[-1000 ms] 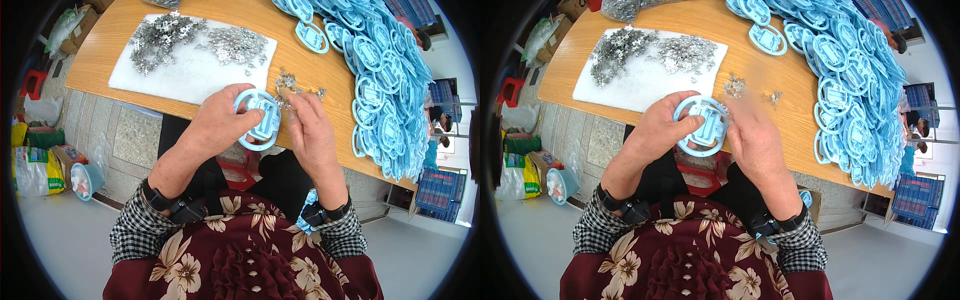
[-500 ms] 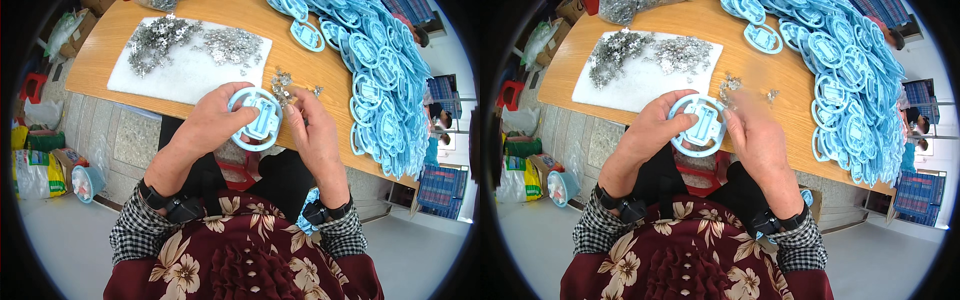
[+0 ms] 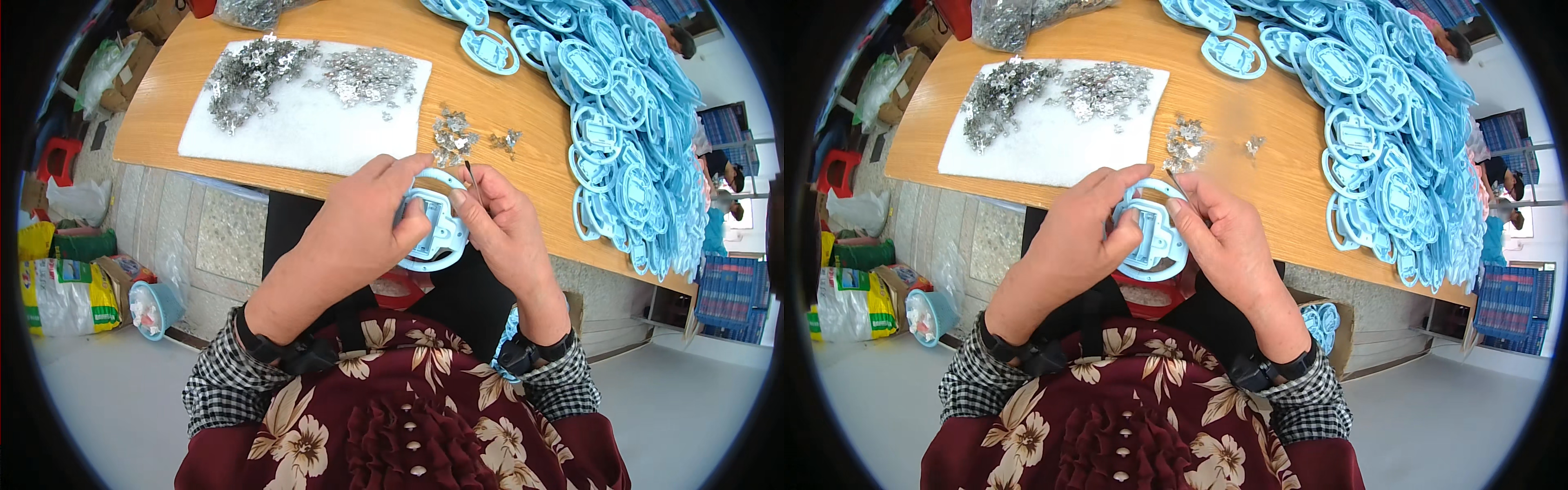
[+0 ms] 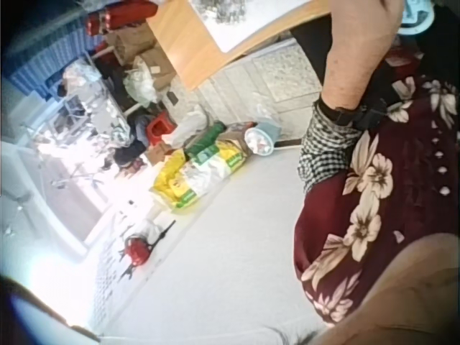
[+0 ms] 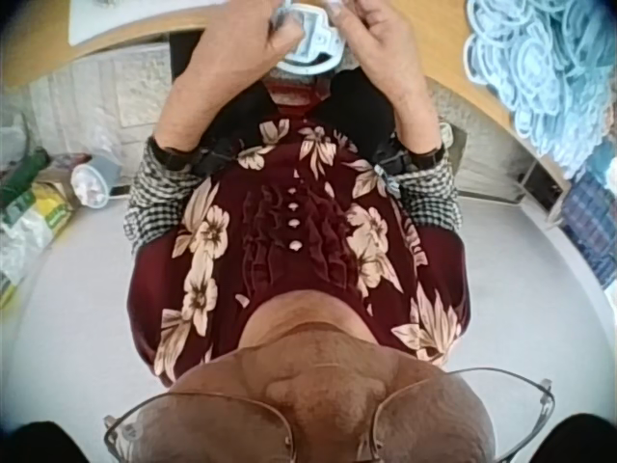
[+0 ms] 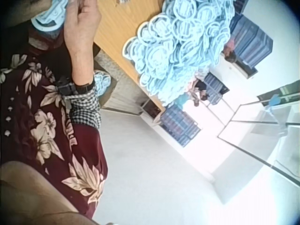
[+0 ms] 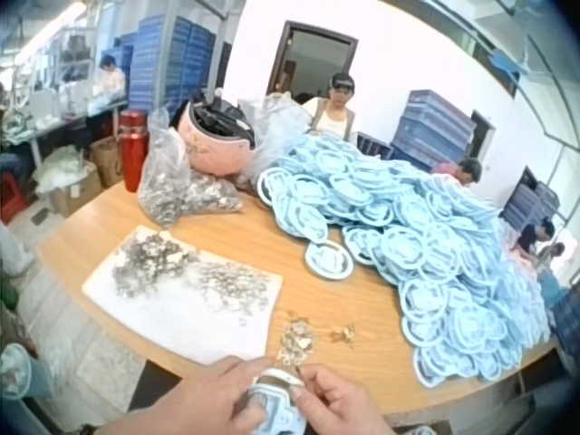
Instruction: Assembling small silver metal components into light blue circular plastic frames using a needle tool.
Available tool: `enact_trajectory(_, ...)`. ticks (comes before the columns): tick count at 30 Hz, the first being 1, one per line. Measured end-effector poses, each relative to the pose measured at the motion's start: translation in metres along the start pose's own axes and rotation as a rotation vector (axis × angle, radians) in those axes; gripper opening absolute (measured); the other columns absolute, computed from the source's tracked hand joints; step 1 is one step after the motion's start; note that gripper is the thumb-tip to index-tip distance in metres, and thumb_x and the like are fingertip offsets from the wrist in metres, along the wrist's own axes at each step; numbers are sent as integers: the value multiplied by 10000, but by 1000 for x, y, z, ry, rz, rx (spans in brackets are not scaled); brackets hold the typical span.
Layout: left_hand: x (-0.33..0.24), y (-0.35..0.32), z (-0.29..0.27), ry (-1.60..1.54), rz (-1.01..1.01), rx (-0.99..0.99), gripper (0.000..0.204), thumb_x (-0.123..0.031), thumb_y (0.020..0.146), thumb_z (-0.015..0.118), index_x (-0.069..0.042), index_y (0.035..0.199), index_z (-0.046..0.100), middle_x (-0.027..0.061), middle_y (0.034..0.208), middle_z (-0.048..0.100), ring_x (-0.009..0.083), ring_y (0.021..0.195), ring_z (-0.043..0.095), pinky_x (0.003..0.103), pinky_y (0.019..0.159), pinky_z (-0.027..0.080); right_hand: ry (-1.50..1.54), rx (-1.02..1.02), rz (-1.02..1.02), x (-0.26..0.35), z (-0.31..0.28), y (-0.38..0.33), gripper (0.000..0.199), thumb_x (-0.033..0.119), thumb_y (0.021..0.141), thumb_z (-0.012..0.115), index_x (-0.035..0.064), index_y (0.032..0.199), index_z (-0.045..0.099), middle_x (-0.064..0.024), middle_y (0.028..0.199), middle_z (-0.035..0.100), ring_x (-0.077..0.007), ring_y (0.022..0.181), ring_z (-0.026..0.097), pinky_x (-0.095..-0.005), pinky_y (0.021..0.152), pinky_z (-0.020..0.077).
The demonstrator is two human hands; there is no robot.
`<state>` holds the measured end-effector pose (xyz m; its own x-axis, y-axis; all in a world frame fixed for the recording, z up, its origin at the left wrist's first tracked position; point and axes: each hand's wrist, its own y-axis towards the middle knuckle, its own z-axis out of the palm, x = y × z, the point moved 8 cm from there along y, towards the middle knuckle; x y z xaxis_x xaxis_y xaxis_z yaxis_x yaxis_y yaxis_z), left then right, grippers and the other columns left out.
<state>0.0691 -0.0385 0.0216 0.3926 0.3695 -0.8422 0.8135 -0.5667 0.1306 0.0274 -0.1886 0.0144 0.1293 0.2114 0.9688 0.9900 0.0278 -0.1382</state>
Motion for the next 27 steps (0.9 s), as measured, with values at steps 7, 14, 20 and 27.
enact_trajectory(7, 44, -7, 20, -772, -232, 93, 414, -244, 1056, 416, 33, 1349, 510, 157, 1058, 661, 223, 888, 688, 327, 715, 568, 194, -54, -23, -2, -7, -10, 277, 152, 1035, 588, -41, 1232, 603, 35, 844, 611, -47, 793, 550, -237, 740, 483)
enact_trajectory(14, 42, -15, 35, -1177, -265, 187, 538, -393, 1073, 456, 21, 1417, 454, 156, 1096, 676, 200, 838, 708, 257, 643, 567, -133, -162, -306, 13, 12, -14, 247, 78, 1025, 563, -2, 1258, 534, -84, 858, 654, -123, 759, 621, -281, 713, 512)
enact_trajectory(20, 38, -18, 32, -1324, -267, 175, 501, -331, 1071, 485, 8, 1439, 454, 167, 1194, 656, 216, 1012, 688, 275, 710, 579, -277, -181, -300, 16, 22, -11, 213, 43, 997, 583, 16, 1208, 599, -167, 961, 709, -262, 844, 730, -356, 711, 564)
enact_trajectory(27, 41, -16, 26, -1322, -259, -28, 452, -268, 979, 656, -62, 1368, 550, 123, 1398, 573, 196, 1052, 668, 310, 760, 604, -402, -267, -402, 23, 23, -16, 248, -10, 923, 642, 30, 1164, 689, -176, 994, 715, -324, 869, 721, -366, 755, 587)
